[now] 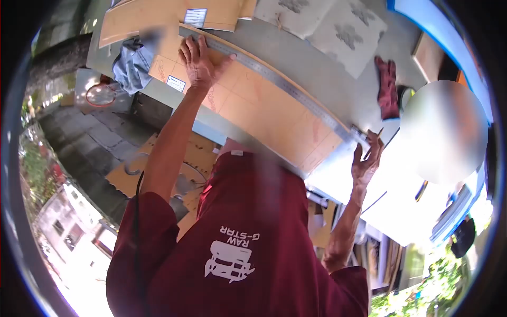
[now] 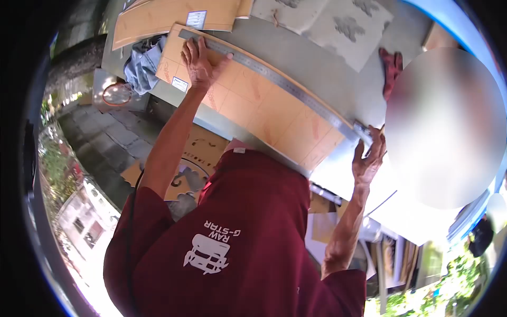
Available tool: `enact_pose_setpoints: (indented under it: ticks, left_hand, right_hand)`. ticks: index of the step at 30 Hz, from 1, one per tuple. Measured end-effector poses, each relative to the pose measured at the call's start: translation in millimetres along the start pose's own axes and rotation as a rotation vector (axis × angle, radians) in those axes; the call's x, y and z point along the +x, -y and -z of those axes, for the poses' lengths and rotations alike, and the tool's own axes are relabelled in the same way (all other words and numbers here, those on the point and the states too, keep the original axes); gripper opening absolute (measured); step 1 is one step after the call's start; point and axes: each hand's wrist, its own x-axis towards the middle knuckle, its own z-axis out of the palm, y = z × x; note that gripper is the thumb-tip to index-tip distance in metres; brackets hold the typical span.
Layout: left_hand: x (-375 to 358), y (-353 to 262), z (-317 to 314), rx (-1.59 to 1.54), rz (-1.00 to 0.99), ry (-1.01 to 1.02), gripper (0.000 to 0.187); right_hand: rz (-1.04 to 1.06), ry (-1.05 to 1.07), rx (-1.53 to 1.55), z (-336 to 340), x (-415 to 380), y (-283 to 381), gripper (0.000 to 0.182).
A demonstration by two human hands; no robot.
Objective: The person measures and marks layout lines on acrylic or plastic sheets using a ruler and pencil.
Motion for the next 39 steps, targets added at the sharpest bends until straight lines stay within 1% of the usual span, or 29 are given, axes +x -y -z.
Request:
enact_pose_setpoints:
  ticks: [1,2,3,4,5,7,9,12,14,15,18,20,23,26,27,30,32,39]
  left_hand:
    - [0.7,-8.8,-0.3,-0.043,0.000,-0.022,0.108]
    - [3.4,-16.9,-5.8,-0.037,0.022,-0.030,0.108]
    - [9.8,-23.7,-15.1,-0.049,0.036,-0.047,0.109]
    - [8.0,-19.2,-14.5,-0.040,0.032,-0.043,0.109]
    - [0.8,-9.6,-4.5,-0.024,0.022,-0.018,0.109]
    - [-2.8,-8.8,-0.1,-0.063,0.043,-0.030,0.109]
    - [11.2,-18.8,-0.5,-0.110,0.064,-0.068,0.108]
    - [5.7,-11.5,7.2,-0.111,0.079,-0.055,0.108]
    - [2.6,-9.4,7.9,-0.167,0.111,-0.057,0.107]
    - [0.9,-8.9,9.3,-0.183,0.139,-0.018,0.107]
    - [0.8,-7.4,10.3,-0.241,0.167,-0.030,0.107]
    - [-0.8,-5.3,7.7,-0.282,0.175,-0.043,0.109]
    - [0.3,-4.8,10.3,-0.323,0.201,-0.028,0.110]
    - [0.9,-5.3,11.5,-0.314,0.225,0.005,0.110]
    - [0.4,-4.9,11.7,-0.317,0.230,0.014,0.108]
    - [0.8,-4.6,12.9,-0.327,0.247,0.050,0.107]
    - [-0.1,-3.7,13.1,-0.328,0.249,0.065,0.106]
    - [1.0,-3.0,16.4,-0.338,0.252,0.091,0.105]
  right_hand:
    - [0.127,0.065,0.135,-0.9,14.9,10.1,0.062]
    - [0.065,0.155,0.277,-7.0,27.0,28.9,0.060]
    - [0.118,0.226,0.369,-16.8,38.4,40.9,0.057]
    - [-0.013,0.228,0.469,-12.4,49.7,44.2,0.061]
    - [0.030,0.335,0.528,-28.8,49.8,61.7,0.052]
    - [0.036,0.451,0.922,-55.3,71.7,84.5,0.034]
    - [-0.034,0.574,0.863,-85.6,100.2,105.0,0.031]
    - [-0.045,0.659,0.842,-115.0,145.7,159.2,0.026]
    - [0.140,0.630,0.786,-151.6,171.9,180.5,0.028]
    - [0.110,0.652,0.761,-166.5,186.2,197.0,0.027]
    - [0.050,0.706,0.743,-211.6,221.7,249.5,0.028]
    - [0.109,0.757,0.698,-243.9,235.7,279.9,0.032]
    - [0.203,0.821,0.727,-295.8,248.9,312.0,0.033]
    - [0.210,0.878,0.657,-323.9,251.8,350.8,0.032]
    - [0.204,0.877,0.639,-335.6,253.1,356.1,0.031]
    - [0.279,0.906,0.639,-365.2,257.2,361.8,0.030]
    - [0.281,0.895,0.564,-376.2,257.8,361.5,0.030]
    - [0.345,0.901,0.435,-384.4,264.6,363.0,0.030]
